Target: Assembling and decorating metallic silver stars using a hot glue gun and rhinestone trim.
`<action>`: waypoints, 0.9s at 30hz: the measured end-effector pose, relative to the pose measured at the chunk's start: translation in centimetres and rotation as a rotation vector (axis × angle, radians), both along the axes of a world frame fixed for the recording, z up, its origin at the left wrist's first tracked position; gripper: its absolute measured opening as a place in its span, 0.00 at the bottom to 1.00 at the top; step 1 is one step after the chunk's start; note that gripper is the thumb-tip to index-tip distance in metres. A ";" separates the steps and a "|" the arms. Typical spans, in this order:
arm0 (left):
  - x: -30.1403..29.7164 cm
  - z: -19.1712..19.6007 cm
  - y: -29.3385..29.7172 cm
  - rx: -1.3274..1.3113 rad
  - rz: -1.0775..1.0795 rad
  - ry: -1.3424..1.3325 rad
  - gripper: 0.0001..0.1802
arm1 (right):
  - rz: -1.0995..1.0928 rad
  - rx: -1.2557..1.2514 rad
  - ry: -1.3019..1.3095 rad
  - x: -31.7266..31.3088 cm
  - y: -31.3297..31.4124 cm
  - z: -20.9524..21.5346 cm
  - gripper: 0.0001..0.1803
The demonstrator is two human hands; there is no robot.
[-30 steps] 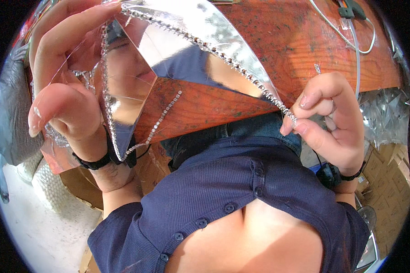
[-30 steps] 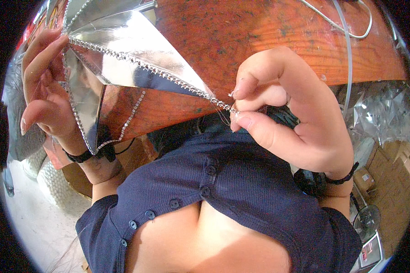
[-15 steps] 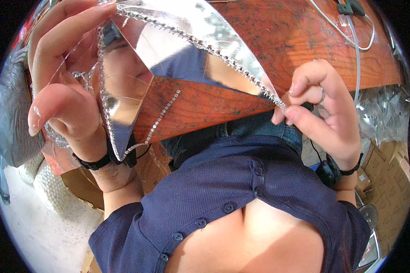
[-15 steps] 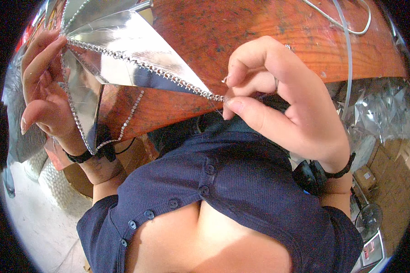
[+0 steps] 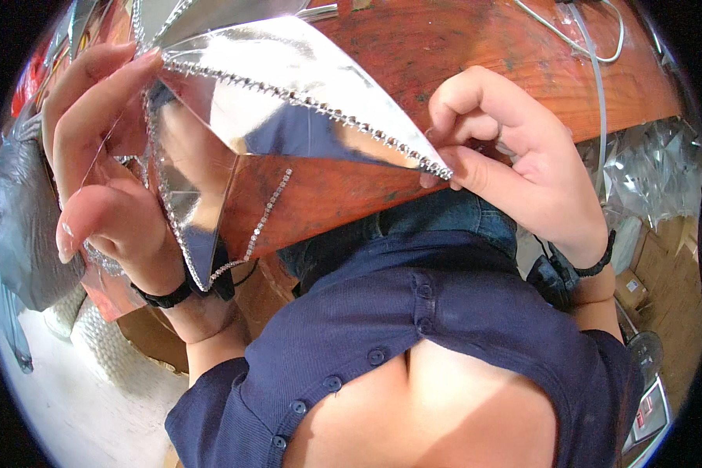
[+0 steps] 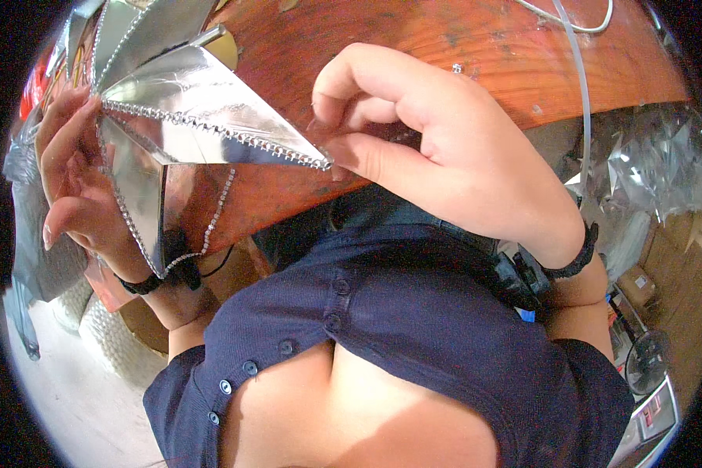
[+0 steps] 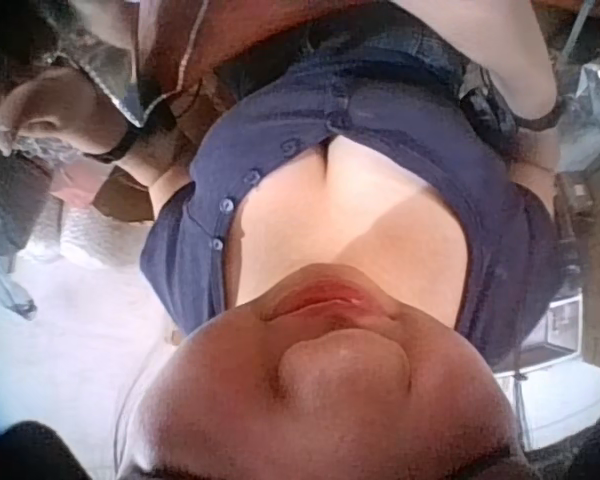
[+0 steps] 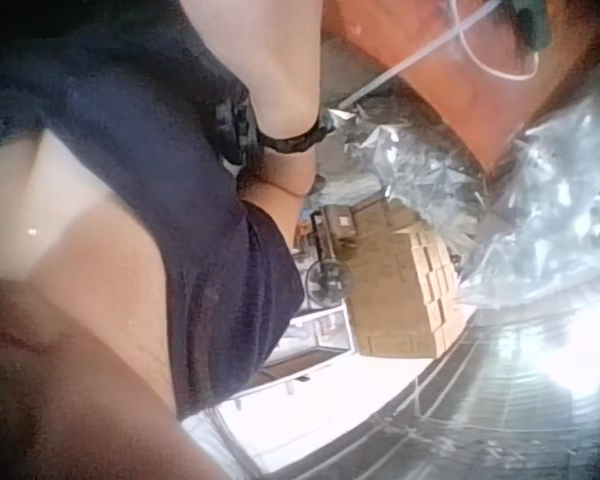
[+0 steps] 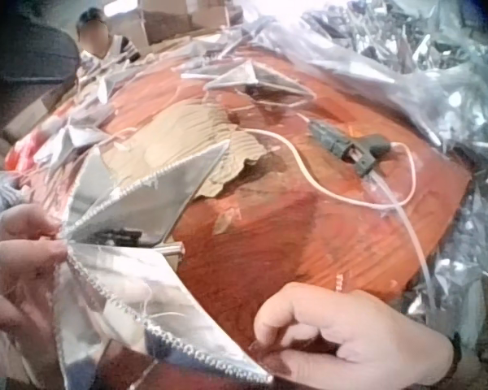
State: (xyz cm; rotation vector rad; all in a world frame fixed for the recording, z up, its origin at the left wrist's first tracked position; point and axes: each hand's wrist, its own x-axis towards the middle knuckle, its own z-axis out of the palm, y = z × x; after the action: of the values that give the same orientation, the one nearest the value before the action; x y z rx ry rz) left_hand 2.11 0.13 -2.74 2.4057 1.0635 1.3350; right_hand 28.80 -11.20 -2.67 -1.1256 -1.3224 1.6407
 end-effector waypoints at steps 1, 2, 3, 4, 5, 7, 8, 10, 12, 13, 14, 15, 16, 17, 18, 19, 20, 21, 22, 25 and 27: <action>-0.2 0.1 0.1 0.002 -0.007 0.001 0.55 | -0.007 0.002 0.001 -0.1 0.0 -0.1 0.10; -0.6 0.2 0.2 0.013 -0.010 0.036 0.55 | -0.002 -0.003 0.016 -0.2 0.0 -0.2 0.09; -0.7 0.3 0.4 0.025 -0.013 0.068 0.55 | 0.002 -0.008 0.029 -0.3 0.1 -0.3 0.09; -0.7 0.2 0.2 0.027 -0.021 0.067 0.55 | -0.005 -0.005 0.028 -0.2 0.1 -0.3 0.09; -0.7 0.1 0.0 -0.022 -0.028 0.039 0.54 | 0.007 -0.005 0.035 -0.2 0.2 -0.3 0.08; -0.7 0.1 -0.3 -0.068 -0.038 0.017 0.54 | 0.016 0.000 0.045 -0.2 0.2 -0.4 0.07; -0.5 0.2 -0.4 -0.065 -0.007 0.033 0.53 | 0.020 -0.018 0.049 -0.2 0.2 -0.4 0.07; -0.4 0.4 -0.6 -0.056 0.025 0.051 0.52 | 0.024 -0.030 0.055 -0.2 0.3 -0.2 0.07; -0.2 0.5 -0.6 -0.022 0.041 0.057 0.52 | 0.044 0.058 -0.008 -0.3 0.4 -0.2 0.07; -0.1 0.6 -0.5 -0.009 0.030 0.061 0.52 | 0.040 0.061 -0.008 -0.3 0.4 -0.2 0.07; -0.2 0.6 -0.5 -0.005 0.026 0.062 0.52 | 0.031 0.054 -0.008 -0.4 0.4 -0.2 0.07; -0.2 0.4 -0.5 -0.014 0.021 0.053 0.51 | 0.023 0.047 -0.008 -0.4 0.4 -0.1 0.07; -0.3 0.3 -0.4 -0.022 0.016 0.045 0.51 | 0.019 0.051 -0.007 -0.4 0.4 -0.2 0.07; -0.1 0.3 -0.4 -0.018 0.012 0.046 0.51 | 0.020 0.030 0.007 -0.4 0.4 -0.2 0.07; 0.1 0.4 -0.5 -0.016 0.016 0.040 0.51 | 0.023 0.009 0.022 -0.4 0.4 -0.2 0.07; 0.2 0.5 -0.5 -0.015 0.020 0.034 0.51 | 0.021 0.013 0.024 -0.4 0.4 -0.2 0.07; 0.2 0.6 -0.5 -0.011 0.018 0.036 0.51 | 0.015 0.007 0.027 -0.4 0.4 -0.1 0.07; 0.2 0.7 -0.5 -0.024 0.011 0.050 0.51 | 0.009 0.002 0.030 -0.4 0.4 -0.1 0.07; 0.1 0.9 -0.5 -0.037 0.005 0.065 0.51 | 0.007 0.006 0.032 -0.4 0.4 -0.1 0.07; 0.1 0.9 -0.7 -0.042 0.024 0.068 0.50 | -0.001 0.064 0.005 -0.5 0.3 -0.1 0.07; 0.0 1.4 -1.3 -0.100 0.049 0.104 0.50 | 0.000 0.047 -0.008 -0.4 0.3 0.0 0.07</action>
State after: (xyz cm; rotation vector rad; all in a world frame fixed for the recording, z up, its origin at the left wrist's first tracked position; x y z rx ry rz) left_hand 2.11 -1.13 -1.39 2.4131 1.1930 1.1531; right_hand 28.37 -10.89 -2.72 -1.1051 -1.3590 1.5988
